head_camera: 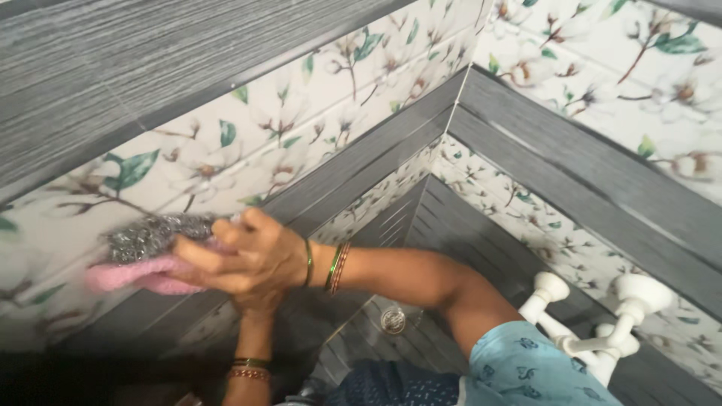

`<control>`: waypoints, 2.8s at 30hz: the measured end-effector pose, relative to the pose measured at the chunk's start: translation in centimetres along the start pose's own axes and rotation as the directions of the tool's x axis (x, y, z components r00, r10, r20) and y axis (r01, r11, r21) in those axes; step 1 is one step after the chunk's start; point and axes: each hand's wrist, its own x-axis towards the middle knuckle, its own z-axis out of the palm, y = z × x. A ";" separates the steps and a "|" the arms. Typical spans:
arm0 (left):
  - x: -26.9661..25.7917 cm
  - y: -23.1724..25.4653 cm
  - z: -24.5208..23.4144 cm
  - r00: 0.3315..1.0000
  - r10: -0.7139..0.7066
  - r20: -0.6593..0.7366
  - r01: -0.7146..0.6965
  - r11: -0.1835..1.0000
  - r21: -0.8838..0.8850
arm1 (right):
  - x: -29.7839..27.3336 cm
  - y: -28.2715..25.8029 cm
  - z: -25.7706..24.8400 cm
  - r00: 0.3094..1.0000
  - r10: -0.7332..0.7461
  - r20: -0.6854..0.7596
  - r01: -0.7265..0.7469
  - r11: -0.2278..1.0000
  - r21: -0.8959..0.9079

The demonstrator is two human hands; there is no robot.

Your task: The person scrubs a white shower fixture and the surrounding wall tiles using a pink sponge and a metal scourer. They wipe the tap handles and pipe connections before scrubbing the floral-patterned tiles on the wall, occasionally pouring water from a cup to rinse the areas.

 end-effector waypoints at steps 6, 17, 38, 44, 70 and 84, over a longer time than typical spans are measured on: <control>7.3 -0.3 -7.4 0.981 0.110 -0.162 -0.079 0.979 0.186 | -2.1 12.3 -3.5 0.950 0.244 -0.193 -0.241 0.970 0.038; 9.5 0.1 -9.1 0.973 0.103 -0.207 -0.061 0.978 0.197 | -8.6 32.8 -11.4 0.474 0.631 -0.613 -0.843 0.526 -0.111; 8.4 0.3 -7.8 0.979 0.086 -0.186 -0.048 0.979 0.200 | -9.3 26.0 -5.7 0.646 0.592 -0.482 -0.567 0.795 0.218; 8.7 0.7 -7.7 0.973 0.094 -0.211 -0.048 0.976 0.213 | -18.8 29.2 -6.1 0.475 0.615 -0.629 -0.861 0.474 -0.186; 7.6 1.0 -5.8 0.971 0.081 -0.225 -0.031 0.976 0.216 | -29.0 23.5 -2.3 0.319 0.819 -0.477 -0.939 0.341 -0.043; 7.1 1.4 -5.9 0.984 0.072 -0.161 -0.029 0.968 0.251 | -46.4 15.8 4.4 -0.603 0.798 0.027 -0.687 -0.536 0.491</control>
